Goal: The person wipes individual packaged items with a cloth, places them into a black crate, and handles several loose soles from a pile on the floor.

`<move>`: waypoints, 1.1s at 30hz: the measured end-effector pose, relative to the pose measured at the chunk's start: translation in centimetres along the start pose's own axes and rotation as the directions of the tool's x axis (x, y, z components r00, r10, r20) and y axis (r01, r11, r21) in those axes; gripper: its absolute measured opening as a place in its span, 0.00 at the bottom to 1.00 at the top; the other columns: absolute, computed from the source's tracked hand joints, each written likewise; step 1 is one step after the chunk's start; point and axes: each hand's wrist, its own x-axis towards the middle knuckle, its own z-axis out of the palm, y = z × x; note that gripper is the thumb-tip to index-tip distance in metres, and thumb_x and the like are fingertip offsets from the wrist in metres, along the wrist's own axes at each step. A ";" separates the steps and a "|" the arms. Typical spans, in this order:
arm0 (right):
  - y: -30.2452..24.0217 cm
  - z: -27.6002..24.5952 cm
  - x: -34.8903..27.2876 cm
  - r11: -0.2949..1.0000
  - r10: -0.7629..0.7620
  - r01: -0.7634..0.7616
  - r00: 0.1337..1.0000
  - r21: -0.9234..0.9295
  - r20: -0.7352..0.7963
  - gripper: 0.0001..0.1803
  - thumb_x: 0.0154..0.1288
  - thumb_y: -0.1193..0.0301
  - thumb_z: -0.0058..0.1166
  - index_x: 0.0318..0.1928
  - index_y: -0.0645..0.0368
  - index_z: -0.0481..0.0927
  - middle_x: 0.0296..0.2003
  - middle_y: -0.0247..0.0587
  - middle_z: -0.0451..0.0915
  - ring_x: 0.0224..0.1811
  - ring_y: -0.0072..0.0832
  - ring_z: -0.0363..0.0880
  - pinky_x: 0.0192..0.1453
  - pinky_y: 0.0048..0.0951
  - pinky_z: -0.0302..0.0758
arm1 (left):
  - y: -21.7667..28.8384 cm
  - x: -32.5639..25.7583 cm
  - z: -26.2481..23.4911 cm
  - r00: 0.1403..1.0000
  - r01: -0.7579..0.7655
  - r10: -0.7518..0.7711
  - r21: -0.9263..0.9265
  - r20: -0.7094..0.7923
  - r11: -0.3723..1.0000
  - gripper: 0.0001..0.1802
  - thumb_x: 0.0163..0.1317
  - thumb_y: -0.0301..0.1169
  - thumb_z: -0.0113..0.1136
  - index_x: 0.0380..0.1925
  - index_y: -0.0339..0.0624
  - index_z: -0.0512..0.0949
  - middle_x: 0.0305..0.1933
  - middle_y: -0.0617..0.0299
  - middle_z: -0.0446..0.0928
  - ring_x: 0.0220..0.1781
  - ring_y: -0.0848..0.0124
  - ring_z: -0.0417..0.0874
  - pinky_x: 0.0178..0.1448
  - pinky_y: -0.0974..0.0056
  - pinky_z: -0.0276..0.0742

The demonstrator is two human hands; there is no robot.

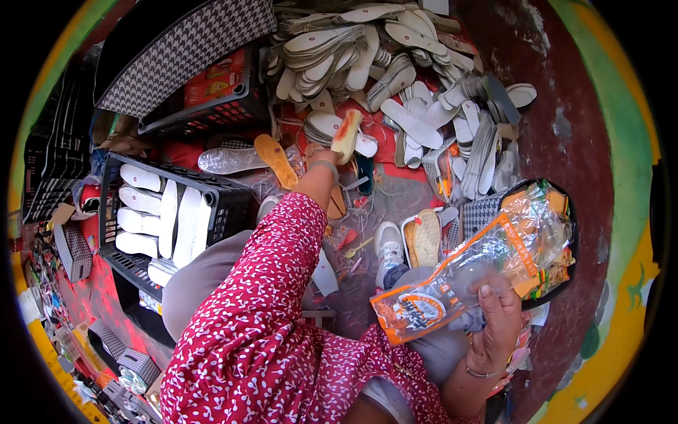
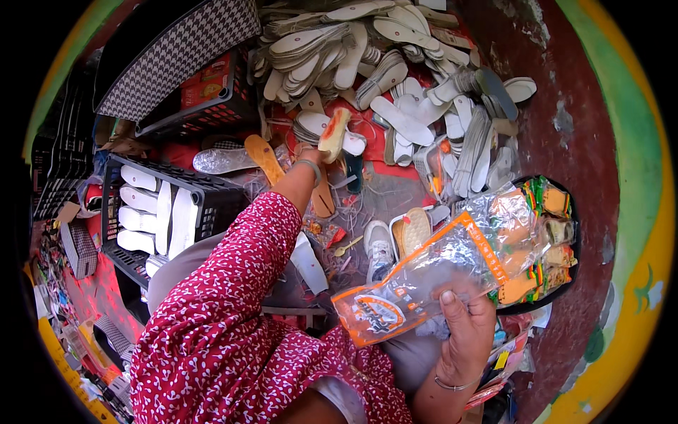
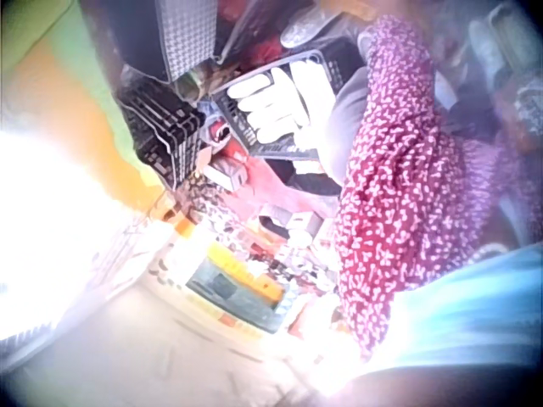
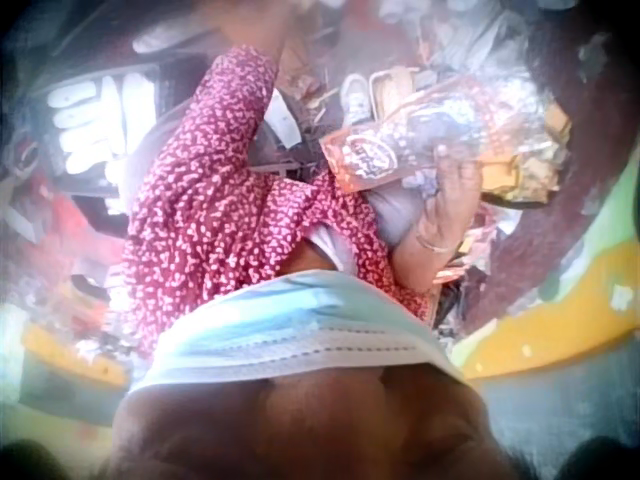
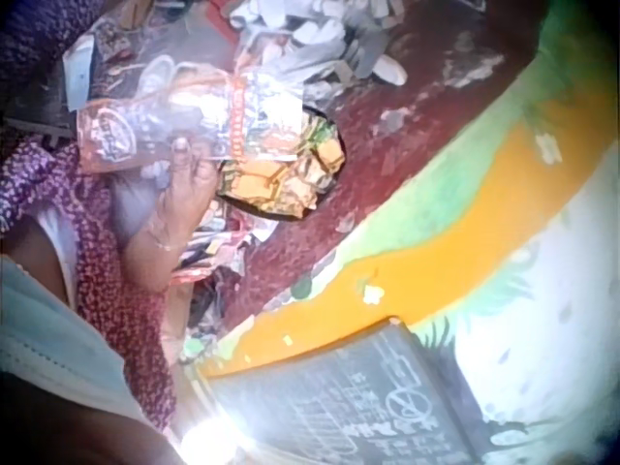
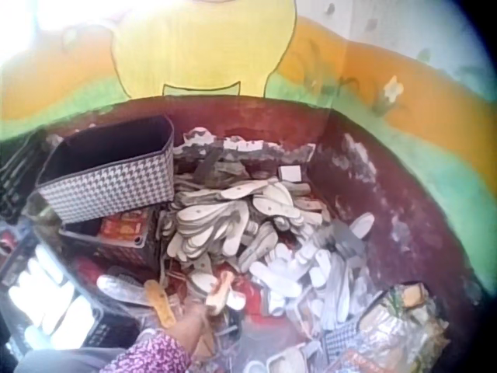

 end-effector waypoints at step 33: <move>-1.6 -0.4 -14.4 0.794 -0.558 0.293 0.700 0.532 0.446 0.30 0.51 0.61 0.66 0.52 0.60 0.70 0.32 0.34 0.77 0.31 0.20 0.76 0.38 0.20 0.73 | -1.4 -51.7 -33.3 -0.193 -0.930 0.979 -0.305 -0.066 -0.204 0.13 0.46 0.25 0.67 0.35 0.38 0.81 0.57 0.50 0.66 0.61 0.60 0.67 0.65 0.60 0.59</move>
